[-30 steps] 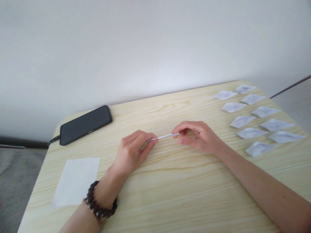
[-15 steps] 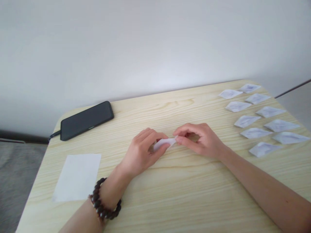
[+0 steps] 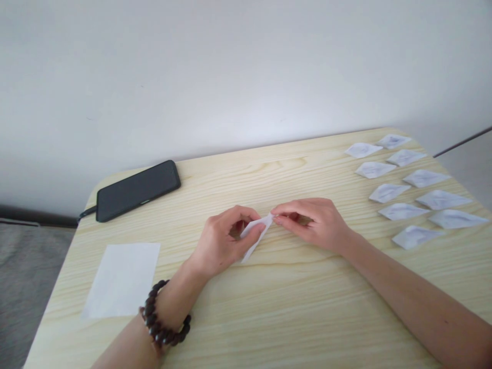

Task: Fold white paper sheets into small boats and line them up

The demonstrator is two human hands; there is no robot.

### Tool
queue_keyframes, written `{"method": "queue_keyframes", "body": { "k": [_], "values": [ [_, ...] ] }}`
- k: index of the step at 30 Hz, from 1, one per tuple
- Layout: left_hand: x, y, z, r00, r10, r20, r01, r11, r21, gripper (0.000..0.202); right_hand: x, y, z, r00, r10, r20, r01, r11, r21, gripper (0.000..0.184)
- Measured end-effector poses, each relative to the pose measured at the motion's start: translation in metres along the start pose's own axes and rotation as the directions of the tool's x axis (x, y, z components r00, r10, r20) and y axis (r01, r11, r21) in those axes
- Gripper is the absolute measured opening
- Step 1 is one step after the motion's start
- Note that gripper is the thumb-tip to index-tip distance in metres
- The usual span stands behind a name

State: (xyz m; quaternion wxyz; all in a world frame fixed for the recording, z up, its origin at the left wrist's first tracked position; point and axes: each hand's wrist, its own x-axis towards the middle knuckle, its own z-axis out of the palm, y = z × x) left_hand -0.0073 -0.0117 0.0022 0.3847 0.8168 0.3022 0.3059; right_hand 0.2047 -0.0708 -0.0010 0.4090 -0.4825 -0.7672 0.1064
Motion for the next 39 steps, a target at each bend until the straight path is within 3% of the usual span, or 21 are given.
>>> {"method": "queue_keyframes", "body": {
  "k": [4,8,10,15,21,25,30,39],
  "values": [
    [0.002,0.001,-0.002,0.989,0.145,0.012,-0.145,0.981,0.130,0.004,-0.001,0.000,0.001,0.997,0.063,0.054,-0.065,0.997,0.038,0.007],
    [0.005,0.002,-0.003,0.921,0.389,0.032,-0.384,0.891,0.241,0.008,-0.001,-0.001,0.000,0.989,0.090,0.114,-0.095,0.995,0.034,0.004],
    [0.005,0.002,-0.004,0.896,0.445,0.016,-0.429,0.853,0.297,0.013,0.000,-0.002,0.001,0.993,0.069,0.098,-0.067,0.998,-0.017,0.004],
    [0.003,0.001,-0.004,0.929,0.369,0.014,-0.345,0.851,0.395,0.032,0.001,-0.001,0.000,1.000,0.011,0.009,-0.009,0.990,-0.142,0.006],
    [0.004,-0.006,-0.003,0.925,0.380,0.002,-0.349,0.849,0.396,0.019,0.000,0.002,-0.005,1.000,0.031,0.003,-0.030,0.978,-0.208,0.009],
    [0.005,-0.005,-0.004,0.930,0.368,0.001,-0.329,0.829,0.452,0.017,0.000,-0.001,-0.002,0.998,-0.056,0.022,0.060,0.971,-0.233,0.008],
    [0.004,-0.003,-0.004,0.907,0.420,0.031,-0.388,0.804,0.450,0.014,0.000,-0.008,0.002,0.992,-0.125,0.016,0.125,0.965,-0.231,0.007],
    [0.000,-0.003,-0.007,0.901,0.433,0.036,-0.405,0.806,0.432,0.028,-0.002,-0.007,0.004,0.999,-0.015,0.033,0.019,0.992,-0.126,0.007]
  ]
}}
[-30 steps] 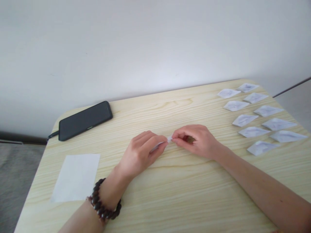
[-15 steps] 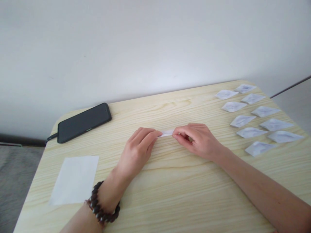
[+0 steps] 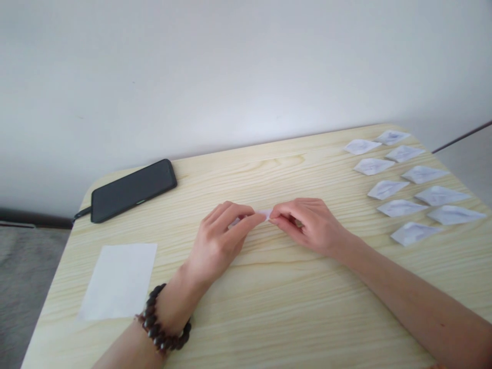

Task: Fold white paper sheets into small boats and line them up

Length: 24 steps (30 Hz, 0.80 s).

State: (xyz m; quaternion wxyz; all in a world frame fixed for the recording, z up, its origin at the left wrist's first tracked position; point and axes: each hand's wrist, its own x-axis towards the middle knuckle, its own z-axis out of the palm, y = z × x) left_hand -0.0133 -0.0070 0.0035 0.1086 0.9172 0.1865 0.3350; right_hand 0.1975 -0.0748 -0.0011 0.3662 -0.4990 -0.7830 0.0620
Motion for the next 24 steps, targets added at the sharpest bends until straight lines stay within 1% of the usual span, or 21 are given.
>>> {"method": "queue_keyframes", "body": {
  "k": [1,2,4,6,8,11,13,15,18,22,24],
  "values": [
    [0.0004,0.0003,-0.0005,1.000,-0.002,-0.004,0.002,1.000,-0.005,0.028,-0.0005,0.0005,0.0006,0.999,0.036,-0.002,-0.036,0.998,0.043,0.006],
    [0.0010,0.0007,-0.0009,1.000,-0.006,-0.012,0.006,1.000,-0.007,0.027,-0.0007,0.0009,0.0010,0.997,0.075,-0.008,-0.074,0.993,0.089,0.010],
    [0.0027,0.0017,-0.0012,1.000,-0.015,-0.027,0.015,1.000,-0.012,0.022,-0.0005,0.0018,0.0009,0.990,0.140,-0.018,-0.135,0.978,0.159,0.022],
    [0.0046,0.0029,-0.0007,0.999,-0.015,-0.042,0.013,0.999,-0.036,0.019,0.0003,0.0024,-0.0002,0.987,0.160,-0.006,-0.156,0.970,0.186,0.025],
    [0.0059,0.0039,0.0002,0.999,-0.003,-0.052,-0.001,0.997,-0.082,0.020,0.0010,0.0027,-0.0015,0.991,0.136,0.008,-0.136,0.974,0.184,0.018],
    [0.0067,0.0047,0.0015,0.998,0.009,-0.055,-0.017,0.988,-0.156,0.020,0.0012,0.0017,-0.0023,0.998,0.062,-0.021,-0.057,0.982,0.182,0.010],
    [0.0067,0.0051,0.0017,0.999,-0.006,-0.050,-0.004,0.980,-0.198,0.022,0.0012,0.0003,-0.0022,0.999,0.024,-0.043,-0.015,0.982,0.187,0.007],
    [0.0069,0.0055,0.0013,0.998,-0.033,-0.048,0.021,0.971,-0.239,0.024,0.0013,-0.0013,-0.0019,0.998,0.002,-0.065,0.011,0.980,0.200,0.009],
    [0.0073,0.0057,0.0001,0.995,-0.096,-0.024,0.084,0.951,-0.299,0.022,0.0011,-0.0039,-0.0015,0.993,0.006,-0.114,0.017,0.979,0.204,0.018],
    [0.0077,0.0043,-0.0007,0.974,-0.216,0.067,0.226,0.917,-0.328,0.023,0.0004,-0.0062,-0.0010,0.983,0.083,-0.163,-0.044,0.973,0.226,0.028],
    [0.0077,0.0033,-0.0006,0.970,-0.214,0.112,0.240,0.912,-0.333,0.022,0.0004,-0.0066,-0.0011,0.979,0.129,-0.157,-0.086,0.963,0.255,0.028]
  ]
}}
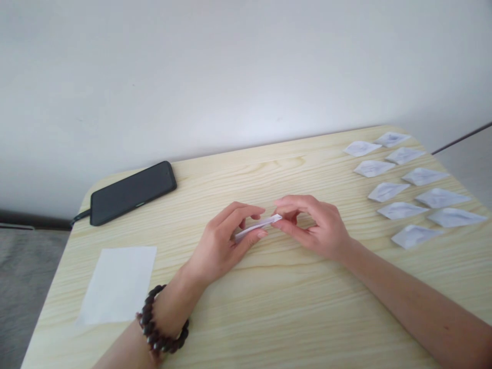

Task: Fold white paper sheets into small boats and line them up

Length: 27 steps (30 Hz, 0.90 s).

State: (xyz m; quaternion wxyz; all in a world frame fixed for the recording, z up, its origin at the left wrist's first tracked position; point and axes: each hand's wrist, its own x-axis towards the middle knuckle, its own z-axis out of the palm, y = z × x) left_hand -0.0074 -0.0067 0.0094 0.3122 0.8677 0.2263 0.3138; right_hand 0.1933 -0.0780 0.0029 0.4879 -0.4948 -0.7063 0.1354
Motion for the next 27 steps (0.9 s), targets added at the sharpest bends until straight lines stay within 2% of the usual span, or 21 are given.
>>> {"method": "queue_keyframes", "body": {
  "k": [4,7,12,15,18,20,23,27],
  "values": [
    [0.0000,-0.0013,0.0003,0.998,0.035,0.047,-0.034,0.999,-0.016,0.012,0.0004,-0.0003,-0.0004,0.999,0.041,-0.013,-0.041,0.999,0.019,0.025],
    [-0.0006,-0.0009,0.0006,0.999,0.018,0.045,-0.017,0.999,-0.032,0.010,0.0006,-0.0005,-0.0007,0.999,0.044,-0.013,-0.043,0.997,0.059,0.022],
    [-0.0013,0.0015,0.0007,0.996,-0.079,0.033,0.080,0.997,-0.018,0.022,0.0007,0.0009,-0.0018,0.979,0.203,-0.033,-0.191,0.957,0.219,0.020],
    [-0.0023,0.0026,0.0011,0.988,-0.141,0.059,0.143,0.989,-0.023,0.022,0.0003,0.0026,-0.0025,0.973,0.228,-0.019,-0.216,0.942,0.257,0.021],
    [-0.0032,0.0039,0.0008,0.986,-0.112,0.121,0.119,0.991,-0.055,0.019,-0.0002,0.0037,-0.0029,0.977,0.211,0.031,-0.212,0.945,0.251,0.019],
    [-0.0031,0.0050,0.0001,0.988,-0.063,0.140,0.071,0.996,-0.056,0.017,-0.0001,0.0038,-0.0028,0.986,0.157,0.052,-0.165,0.962,0.217,0.015],
    [-0.0024,0.0063,-0.0005,0.991,-0.019,0.131,0.024,0.999,-0.039,0.014,0.0003,0.0033,-0.0025,0.995,0.054,0.085,-0.067,0.986,0.155,0.010],
    [-0.0028,0.0062,0.0003,0.993,0.017,0.113,-0.015,1.000,-0.016,0.013,-0.0008,0.0039,-0.0022,0.993,0.018,0.113,-0.028,0.996,0.090,0.009]
  ]
}}
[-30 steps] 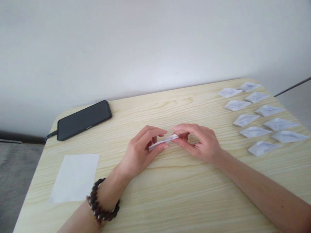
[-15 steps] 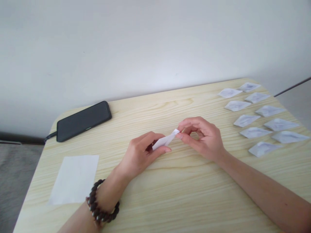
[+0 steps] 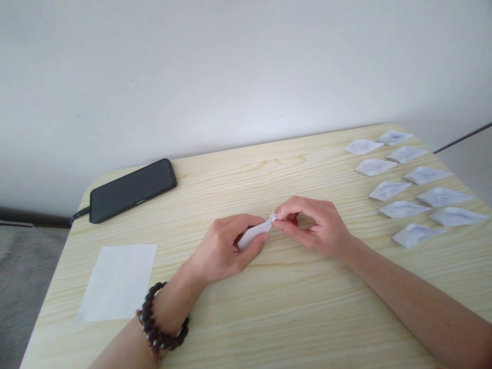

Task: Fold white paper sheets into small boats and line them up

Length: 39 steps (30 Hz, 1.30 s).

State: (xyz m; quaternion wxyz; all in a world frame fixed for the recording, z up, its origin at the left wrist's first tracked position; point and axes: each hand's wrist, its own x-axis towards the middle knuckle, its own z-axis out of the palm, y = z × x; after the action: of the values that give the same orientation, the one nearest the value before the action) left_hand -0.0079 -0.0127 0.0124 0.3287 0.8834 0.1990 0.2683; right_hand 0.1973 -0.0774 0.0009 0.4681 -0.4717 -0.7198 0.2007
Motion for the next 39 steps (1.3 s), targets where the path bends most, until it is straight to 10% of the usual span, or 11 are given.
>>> {"method": "queue_keyframes", "body": {
  "k": [10,31,39],
  "values": [
    [0.001,-0.005,0.005,0.978,0.147,-0.147,-0.126,0.982,0.141,0.021,0.000,-0.001,0.000,0.997,-0.002,0.078,0.006,0.998,-0.057,0.006],
    [0.005,-0.002,0.002,0.976,0.085,-0.199,-0.094,0.995,-0.038,0.009,0.001,-0.001,0.000,0.997,0.008,0.081,-0.007,1.000,-0.012,0.007],
    [0.003,0.010,-0.002,0.981,-0.195,0.010,0.192,0.953,-0.236,0.009,0.000,0.000,0.000,0.980,-0.199,0.014,0.199,0.979,-0.041,0.012]
  ]
}}
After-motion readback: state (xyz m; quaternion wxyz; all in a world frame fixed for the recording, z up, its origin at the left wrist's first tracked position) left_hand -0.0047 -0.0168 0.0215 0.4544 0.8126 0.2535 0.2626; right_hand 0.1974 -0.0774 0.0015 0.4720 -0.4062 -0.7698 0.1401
